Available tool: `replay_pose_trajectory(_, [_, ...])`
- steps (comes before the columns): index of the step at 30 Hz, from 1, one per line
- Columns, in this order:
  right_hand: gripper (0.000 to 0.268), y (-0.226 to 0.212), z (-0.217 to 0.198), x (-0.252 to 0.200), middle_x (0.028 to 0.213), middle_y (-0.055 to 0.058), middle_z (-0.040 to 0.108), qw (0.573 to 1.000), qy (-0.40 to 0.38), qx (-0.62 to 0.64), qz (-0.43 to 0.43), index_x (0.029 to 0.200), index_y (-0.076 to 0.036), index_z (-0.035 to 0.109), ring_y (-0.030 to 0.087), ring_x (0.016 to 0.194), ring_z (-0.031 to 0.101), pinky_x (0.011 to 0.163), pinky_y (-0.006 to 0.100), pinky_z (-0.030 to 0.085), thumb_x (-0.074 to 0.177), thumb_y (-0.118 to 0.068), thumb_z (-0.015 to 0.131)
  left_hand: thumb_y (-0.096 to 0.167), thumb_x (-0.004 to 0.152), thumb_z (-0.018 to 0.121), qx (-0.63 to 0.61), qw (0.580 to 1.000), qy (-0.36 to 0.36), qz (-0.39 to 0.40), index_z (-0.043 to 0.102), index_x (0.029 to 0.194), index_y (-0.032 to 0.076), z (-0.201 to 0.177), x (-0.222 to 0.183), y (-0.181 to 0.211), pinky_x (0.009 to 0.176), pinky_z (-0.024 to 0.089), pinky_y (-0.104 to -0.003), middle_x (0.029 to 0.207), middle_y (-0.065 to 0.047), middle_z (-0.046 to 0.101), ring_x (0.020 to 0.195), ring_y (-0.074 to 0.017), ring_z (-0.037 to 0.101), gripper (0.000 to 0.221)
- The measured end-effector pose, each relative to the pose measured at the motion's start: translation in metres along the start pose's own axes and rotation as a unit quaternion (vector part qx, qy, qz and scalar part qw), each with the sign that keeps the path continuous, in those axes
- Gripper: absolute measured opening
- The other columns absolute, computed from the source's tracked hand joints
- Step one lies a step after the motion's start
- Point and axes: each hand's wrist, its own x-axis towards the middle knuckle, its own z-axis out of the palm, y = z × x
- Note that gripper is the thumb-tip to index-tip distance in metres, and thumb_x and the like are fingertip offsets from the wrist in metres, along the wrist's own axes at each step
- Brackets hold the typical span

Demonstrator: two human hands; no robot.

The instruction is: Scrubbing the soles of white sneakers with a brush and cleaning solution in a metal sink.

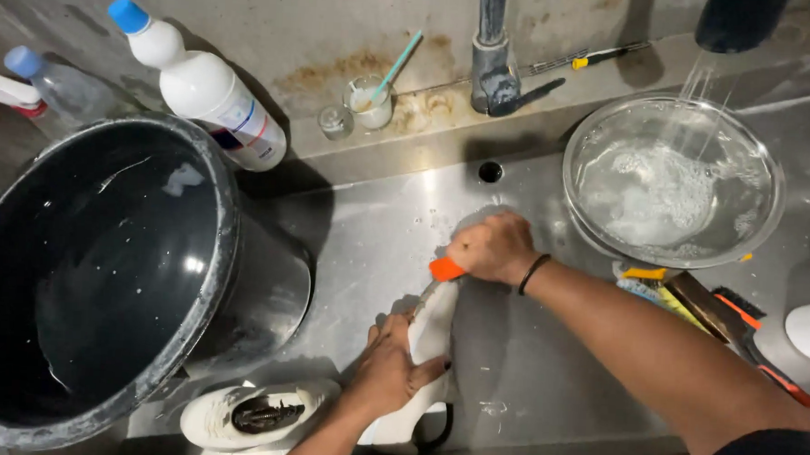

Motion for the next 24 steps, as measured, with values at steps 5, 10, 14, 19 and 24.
replay_pose_trajectory(5, [0.022,-0.029,-0.032,-0.004,0.045,-0.001,0.055,0.983,-0.036,0.180,-0.016,0.052,-0.022,0.066,0.019,0.038,0.046,0.035,0.039,0.032,0.074,-0.023,0.062,0.062,0.087,0.064,0.013,1.000,-0.019,-0.016,0.033,0.153,0.008,0.004,-0.007,-0.001,0.108,0.038,-0.049,0.148,-0.011,0.044,0.131,-0.0384,0.042,0.090])
replay_pose_trajectory(10, [0.022,-0.033,-0.042,0.006,0.041,-0.001,0.040,0.988,0.026,0.149,-0.032,0.047,-0.020,0.058,0.018,0.038,0.034,0.035,0.038,0.024,0.068,-0.019,0.060,0.063,0.086,0.062,0.014,0.998,-0.038,-0.042,0.028,0.156,0.013,-0.005,-0.005,0.006,0.105,0.041,-0.048,0.148,-0.009,0.042,0.133,-0.0319,0.040,0.092])
replay_pose_trajectory(14, [0.022,-0.012,-0.017,-0.019,0.050,-0.001,0.058,0.989,-0.012,0.146,-0.033,0.053,-0.024,0.061,0.020,0.039,0.048,0.036,0.041,0.032,0.074,-0.028,0.067,0.055,0.086,0.067,0.011,0.999,-0.027,-0.034,0.032,0.155,0.013,0.000,-0.013,0.007,0.104,0.041,-0.046,0.141,-0.009,0.045,0.125,-0.0332,0.044,0.088])
replay_pose_trajectory(19, [0.028,-0.048,-0.047,0.000,0.041,0.001,0.036,0.989,0.019,0.149,-0.001,0.045,-0.014,0.043,0.020,0.036,0.033,0.036,0.039,0.022,0.069,-0.014,0.057,0.059,0.083,0.061,0.026,0.997,-0.044,-0.062,0.030,0.152,0.016,-0.012,-0.009,0.014,0.096,0.048,-0.049,0.143,-0.006,0.043,0.132,-0.0286,0.040,0.086])
replay_pose_trajectory(24, [0.032,0.006,-0.017,0.000,0.064,0.006,0.070,0.964,-0.210,0.000,0.161,0.058,-0.024,0.069,0.034,0.065,0.069,0.050,0.051,0.046,0.079,-0.041,0.052,0.052,0.083,0.073,0.019,0.999,0.020,0.027,0.035,0.151,0.009,-0.001,0.012,-0.010,0.111,0.032,-0.049,0.137,-0.018,0.050,0.133,-0.0394,0.042,0.089])
